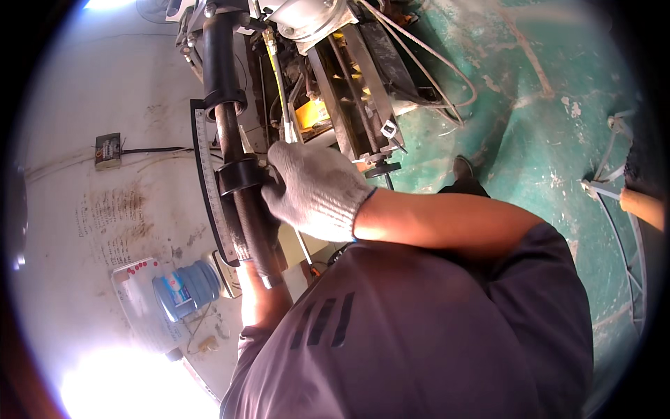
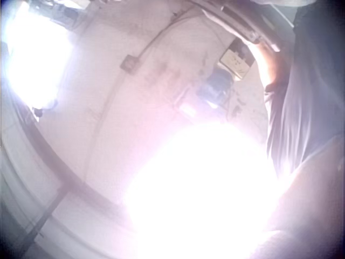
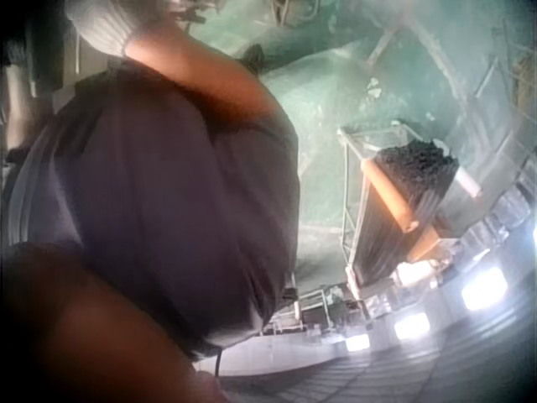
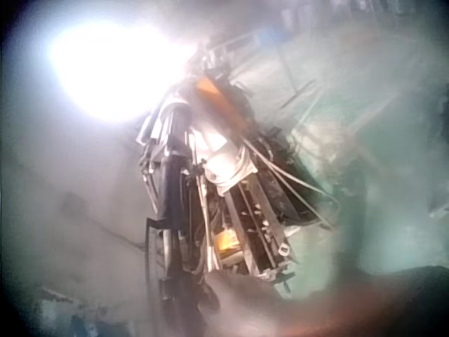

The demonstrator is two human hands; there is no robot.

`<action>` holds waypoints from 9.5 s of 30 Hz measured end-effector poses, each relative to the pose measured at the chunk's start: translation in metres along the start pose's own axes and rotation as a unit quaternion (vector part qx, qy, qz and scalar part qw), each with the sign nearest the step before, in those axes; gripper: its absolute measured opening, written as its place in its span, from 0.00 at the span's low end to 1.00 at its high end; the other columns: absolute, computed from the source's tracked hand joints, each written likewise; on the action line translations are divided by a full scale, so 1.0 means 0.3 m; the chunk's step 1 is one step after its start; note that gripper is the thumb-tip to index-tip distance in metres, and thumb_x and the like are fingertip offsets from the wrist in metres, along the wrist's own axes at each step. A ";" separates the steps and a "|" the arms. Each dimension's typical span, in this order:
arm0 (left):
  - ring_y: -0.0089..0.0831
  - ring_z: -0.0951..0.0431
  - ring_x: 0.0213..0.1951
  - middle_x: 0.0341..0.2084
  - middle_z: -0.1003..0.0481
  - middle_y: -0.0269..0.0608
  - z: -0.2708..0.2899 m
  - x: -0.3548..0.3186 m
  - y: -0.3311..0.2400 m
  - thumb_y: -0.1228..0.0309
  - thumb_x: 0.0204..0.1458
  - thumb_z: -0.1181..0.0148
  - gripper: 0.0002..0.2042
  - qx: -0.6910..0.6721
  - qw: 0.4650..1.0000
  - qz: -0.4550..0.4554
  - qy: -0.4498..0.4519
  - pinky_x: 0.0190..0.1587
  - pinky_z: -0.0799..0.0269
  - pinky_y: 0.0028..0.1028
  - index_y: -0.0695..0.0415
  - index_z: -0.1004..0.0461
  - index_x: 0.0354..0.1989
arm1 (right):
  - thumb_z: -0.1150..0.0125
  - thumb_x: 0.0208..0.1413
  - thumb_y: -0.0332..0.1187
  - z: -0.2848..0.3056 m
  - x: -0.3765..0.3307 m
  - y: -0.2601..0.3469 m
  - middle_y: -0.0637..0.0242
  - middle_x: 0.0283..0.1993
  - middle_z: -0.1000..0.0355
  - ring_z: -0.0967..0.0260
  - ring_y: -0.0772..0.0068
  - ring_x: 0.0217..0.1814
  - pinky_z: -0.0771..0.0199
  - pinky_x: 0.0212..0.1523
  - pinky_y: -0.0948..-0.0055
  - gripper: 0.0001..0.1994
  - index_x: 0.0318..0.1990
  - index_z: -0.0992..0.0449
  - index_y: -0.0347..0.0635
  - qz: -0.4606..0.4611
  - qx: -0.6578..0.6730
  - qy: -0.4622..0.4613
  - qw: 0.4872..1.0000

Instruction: The person measures a metal pipe clamped in a machine using a tape measure. They repeatedly extend the tape measure to check the length of the pipe and retract it, performing the measurement multiple times in a workshop setting.

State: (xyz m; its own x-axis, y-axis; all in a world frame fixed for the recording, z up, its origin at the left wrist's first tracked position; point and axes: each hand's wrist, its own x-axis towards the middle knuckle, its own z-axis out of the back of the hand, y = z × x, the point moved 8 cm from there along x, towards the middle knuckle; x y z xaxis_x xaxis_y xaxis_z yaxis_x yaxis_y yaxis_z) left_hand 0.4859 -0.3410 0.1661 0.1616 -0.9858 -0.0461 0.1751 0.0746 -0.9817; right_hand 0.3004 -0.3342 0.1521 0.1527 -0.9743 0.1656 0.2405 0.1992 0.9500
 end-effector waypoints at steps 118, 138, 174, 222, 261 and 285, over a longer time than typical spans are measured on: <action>0.26 0.17 0.38 0.40 0.16 0.41 -0.440 -0.520 0.554 0.68 0.70 0.32 0.17 0.004 0.864 0.425 -0.272 0.42 0.19 0.30 0.65 0.21 0.60 | 0.29 0.64 0.40 -0.528 0.283 -1.628 0.47 0.61 0.19 0.16 0.42 0.60 0.15 0.60 0.44 0.22 0.63 0.20 0.47 0.075 -0.412 0.484 0.768; 0.56 0.17 0.60 0.66 0.21 0.57 -0.617 -0.204 0.304 0.65 0.52 0.21 0.33 0.293 0.935 0.101 -0.173 0.62 0.18 0.45 0.57 0.24 0.67 | 0.31 0.67 0.37 -0.116 0.039 -0.878 0.59 0.51 0.14 0.14 0.58 0.54 0.14 0.52 0.62 0.11 0.55 0.14 0.52 0.340 -0.056 0.672 0.655; 0.38 0.13 0.35 0.38 0.16 0.47 -0.831 -0.656 0.709 0.66 0.65 0.33 0.15 -0.328 0.671 0.412 -0.521 0.30 0.19 0.33 0.64 0.23 0.53 | 0.58 0.81 0.58 -0.459 0.415 -1.967 0.57 0.27 0.16 0.22 0.59 0.21 0.20 0.29 0.55 0.36 0.34 0.14 0.37 -0.432 -0.210 0.397 0.783; 0.27 0.16 0.45 0.41 0.13 0.45 -0.542 -0.484 0.302 0.67 0.59 0.23 0.17 0.031 0.859 0.328 -0.393 0.51 0.20 0.31 0.66 0.15 0.51 | 0.26 0.57 0.24 0.038 0.275 -0.520 0.71 0.39 0.18 0.23 0.82 0.36 0.21 0.37 0.77 0.12 0.49 0.15 0.37 -0.224 0.199 0.580 0.757; 0.35 0.16 0.40 0.39 0.17 0.45 -0.201 -1.197 -0.228 0.82 0.56 0.29 0.07 0.414 0.686 0.177 -0.572 0.49 0.21 0.30 0.63 0.15 0.43 | 0.33 0.71 0.39 -0.026 0.327 -0.117 0.60 0.28 0.17 0.21 0.73 0.22 0.26 0.23 0.76 0.16 0.33 0.16 0.37 -0.209 0.299 0.442 0.820; 0.31 0.18 0.37 0.38 0.17 0.43 -0.171 -1.119 -0.285 0.82 0.56 0.29 0.08 0.447 0.673 0.160 -0.567 0.44 0.23 0.29 0.63 0.14 0.44 | 0.28 0.67 0.43 -0.051 0.333 -0.121 0.64 0.27 0.18 0.24 0.78 0.23 0.28 0.24 0.77 0.17 0.34 0.14 0.35 -0.229 0.314 0.450 0.804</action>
State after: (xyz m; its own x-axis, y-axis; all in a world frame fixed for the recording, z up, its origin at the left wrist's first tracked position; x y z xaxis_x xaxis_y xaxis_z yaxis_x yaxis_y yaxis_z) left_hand 0.3670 -0.0243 0.2561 0.8785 -0.1867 0.4398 0.3881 0.8157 -0.4290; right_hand 0.3217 -0.4372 0.1302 0.8860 -0.4025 -0.2302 -0.0191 -0.5277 0.8492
